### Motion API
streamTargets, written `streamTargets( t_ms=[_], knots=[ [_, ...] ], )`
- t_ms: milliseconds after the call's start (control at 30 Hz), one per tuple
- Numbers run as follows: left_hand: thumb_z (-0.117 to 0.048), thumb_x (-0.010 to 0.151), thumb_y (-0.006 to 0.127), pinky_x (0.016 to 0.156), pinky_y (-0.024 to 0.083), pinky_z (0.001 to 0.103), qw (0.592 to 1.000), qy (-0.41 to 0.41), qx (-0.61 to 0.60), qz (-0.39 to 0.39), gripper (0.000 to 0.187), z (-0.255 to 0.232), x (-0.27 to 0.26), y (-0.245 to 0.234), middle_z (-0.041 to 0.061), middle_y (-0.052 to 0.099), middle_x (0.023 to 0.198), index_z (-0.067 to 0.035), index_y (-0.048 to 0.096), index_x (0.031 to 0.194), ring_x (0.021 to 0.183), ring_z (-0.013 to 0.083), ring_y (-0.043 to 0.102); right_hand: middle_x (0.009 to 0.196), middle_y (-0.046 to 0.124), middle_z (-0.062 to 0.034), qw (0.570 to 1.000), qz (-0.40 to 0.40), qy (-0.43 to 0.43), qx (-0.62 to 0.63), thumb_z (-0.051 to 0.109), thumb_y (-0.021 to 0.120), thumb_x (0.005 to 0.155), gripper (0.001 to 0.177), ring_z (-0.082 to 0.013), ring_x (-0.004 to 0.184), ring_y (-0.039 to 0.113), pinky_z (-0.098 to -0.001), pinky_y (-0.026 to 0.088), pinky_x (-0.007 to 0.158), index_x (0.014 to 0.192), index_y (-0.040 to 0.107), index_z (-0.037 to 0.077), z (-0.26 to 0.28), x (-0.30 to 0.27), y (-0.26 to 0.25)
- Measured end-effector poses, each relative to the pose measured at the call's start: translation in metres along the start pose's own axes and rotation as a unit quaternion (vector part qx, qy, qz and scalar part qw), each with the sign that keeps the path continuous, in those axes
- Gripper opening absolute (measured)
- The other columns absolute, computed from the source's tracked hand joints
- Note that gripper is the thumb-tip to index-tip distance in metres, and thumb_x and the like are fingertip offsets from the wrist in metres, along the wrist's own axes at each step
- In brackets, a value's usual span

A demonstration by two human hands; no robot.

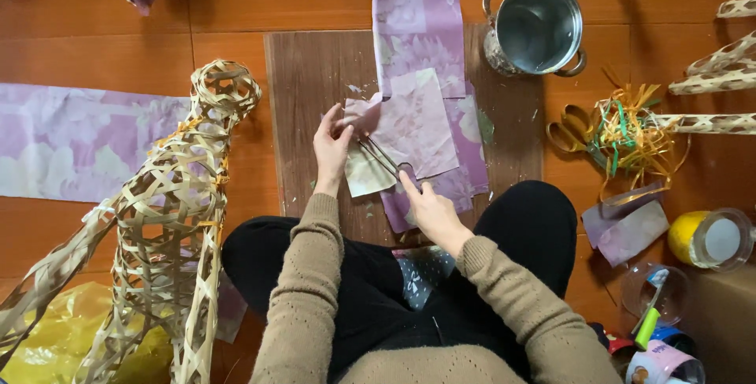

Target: Crafting a giraffe sculpture by weaving a wicker frame and covering it with patterned paper

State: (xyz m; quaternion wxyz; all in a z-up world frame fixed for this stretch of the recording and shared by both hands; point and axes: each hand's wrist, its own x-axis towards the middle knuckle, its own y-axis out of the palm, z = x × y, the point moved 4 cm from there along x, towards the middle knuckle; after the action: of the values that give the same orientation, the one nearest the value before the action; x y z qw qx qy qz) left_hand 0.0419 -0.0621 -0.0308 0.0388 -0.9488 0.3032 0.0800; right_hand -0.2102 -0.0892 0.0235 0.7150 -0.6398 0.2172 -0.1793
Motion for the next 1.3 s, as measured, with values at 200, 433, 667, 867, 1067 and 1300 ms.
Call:
streamTargets(
  t_ms=[200,433,667,867,1067,1300],
  knots=[
    [0.003,0.078,0.067,0.086,0.055,0.034,0.983,-0.001,0.065,-0.174,0.052,0.028,0.012,-0.029,0.011,0.074,0.093,-0.018,0.061,0.125,0.093,0.0202,0.071,0.074,0.047,0.0011,0.996,-0.045,0.001,-0.080,0.019,0.054,0.080,0.065,-0.0182,0.044,0.064,-0.0338,0.055,0.042,0.144,0.044,0.028,0.015,0.004,0.006],
    [-0.048,0.067,0.074,0.087,0.054,0.047,0.890,-0.292,0.350,-0.021,0.060,0.053,-0.075,-0.020,0.005,0.070,0.104,-0.036,0.043,0.117,0.103,0.0307,0.068,0.071,0.048,0.0059,0.986,-0.070,-0.036,-0.148,0.017,0.054,0.078,0.060,-0.0109,0.045,0.064,-0.0272,0.053,0.042,0.138,0.050,0.027,0.039,0.022,0.011],
    [-0.028,0.074,0.065,0.080,0.055,0.049,0.900,-0.193,0.391,-0.007,0.023,0.079,-0.090,-0.013,0.018,0.069,0.088,-0.009,0.064,0.088,0.093,0.0390,0.069,0.075,0.059,-0.0078,0.998,-0.043,-0.043,-0.029,0.012,0.054,0.084,0.056,-0.0245,0.060,0.071,-0.0392,0.059,0.051,0.140,0.049,0.014,0.041,0.075,0.001],
    [-0.030,0.075,0.069,0.086,0.050,0.052,0.972,-0.196,0.129,-0.022,0.042,0.089,-0.087,-0.017,0.023,0.069,0.100,-0.002,0.070,0.107,0.106,0.0391,0.064,0.115,0.064,-0.0302,0.945,-0.088,0.017,0.314,0.007,0.048,0.093,0.049,-0.0428,0.108,0.063,-0.0490,0.050,0.094,0.142,0.048,0.007,-0.004,0.075,-0.074],
    [-0.028,0.098,0.056,0.088,0.046,0.067,0.864,-0.391,-0.314,-0.052,0.054,0.098,-0.095,-0.008,0.029,0.050,0.137,0.002,0.039,0.140,0.120,0.0443,0.054,0.085,0.065,-0.0170,0.978,0.119,0.050,0.167,0.020,0.046,0.094,0.051,-0.0404,0.077,0.070,-0.0516,0.058,0.069,0.144,0.044,0.031,0.008,-0.041,-0.050],
    [0.003,0.085,0.059,0.078,0.059,0.057,0.854,-0.357,-0.362,-0.113,0.038,0.159,-0.081,-0.009,0.025,0.060,0.111,0.012,0.049,0.120,0.091,0.0353,0.070,0.084,0.058,-0.0112,0.980,0.166,0.005,0.113,0.024,0.047,0.096,0.053,-0.0382,0.070,0.071,-0.0509,0.059,0.062,0.148,0.036,0.027,0.028,-0.081,-0.037]
  ],
)
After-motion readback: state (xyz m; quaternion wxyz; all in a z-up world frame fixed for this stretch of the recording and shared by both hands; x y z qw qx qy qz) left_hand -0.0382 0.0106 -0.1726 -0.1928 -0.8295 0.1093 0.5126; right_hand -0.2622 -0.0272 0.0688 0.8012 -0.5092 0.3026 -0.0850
